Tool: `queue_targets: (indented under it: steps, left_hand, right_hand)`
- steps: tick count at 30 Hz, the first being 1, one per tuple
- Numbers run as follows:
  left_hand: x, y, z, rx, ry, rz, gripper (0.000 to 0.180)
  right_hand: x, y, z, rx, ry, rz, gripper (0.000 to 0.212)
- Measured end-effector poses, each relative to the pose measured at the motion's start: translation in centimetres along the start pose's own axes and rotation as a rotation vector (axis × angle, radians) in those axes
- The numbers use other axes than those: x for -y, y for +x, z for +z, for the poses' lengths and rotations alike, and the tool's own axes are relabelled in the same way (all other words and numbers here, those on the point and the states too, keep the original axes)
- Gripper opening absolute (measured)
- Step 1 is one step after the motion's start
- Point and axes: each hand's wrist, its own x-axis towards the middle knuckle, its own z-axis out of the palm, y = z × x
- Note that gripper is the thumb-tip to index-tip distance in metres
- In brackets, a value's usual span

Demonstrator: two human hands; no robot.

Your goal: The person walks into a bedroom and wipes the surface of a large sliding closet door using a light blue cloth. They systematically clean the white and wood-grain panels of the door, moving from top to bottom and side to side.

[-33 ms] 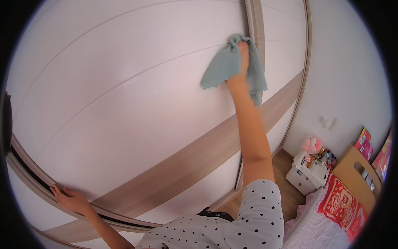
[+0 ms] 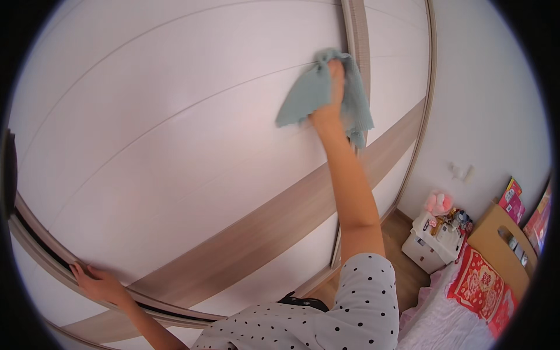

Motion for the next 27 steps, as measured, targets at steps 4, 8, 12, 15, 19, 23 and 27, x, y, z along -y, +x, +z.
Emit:
queue_targets:
  steps: [4,8,12,15,19,23,27]
  left_hand:
    - [0.2,0.6,-0.3,-0.059,0.075,-0.002,0.034]
    - [1.9,1.0,-0.2,-0.092,0.310,-0.034,0.044]
    - [3.6,0.7,0.3,-0.040,0.344,0.066,0.047]
    - [2.6,0.7,-0.1,0.024,0.419,0.053,0.048]
    - [3.1,0.8,0.1,-0.002,0.322,0.126,0.050]
    - [3.1,0.3,-0.8,0.083,0.422,0.096,0.050]
    - [3.2,0.7,-0.3,0.041,0.435,0.128,0.051]
  right_hand:
    - [3.5,-1.6,-0.2,0.033,-0.123,-0.063,0.049]
    - [2.3,-0.8,-0.9,0.043,0.013,0.091,0.045]
    - [-0.5,1.1,-0.3,0.010,-0.104,0.103,0.042]
    - [0.3,1.0,-0.3,-0.089,-0.070,0.013,0.041]
    - [6.6,-1.8,0.5,-0.254,-0.010,-0.184,0.040]
    - [16.3,-5.6,1.9,0.094,0.287,-0.050,0.030]
    - [19.2,-7.0,0.8,0.037,0.299,-0.295,0.023]
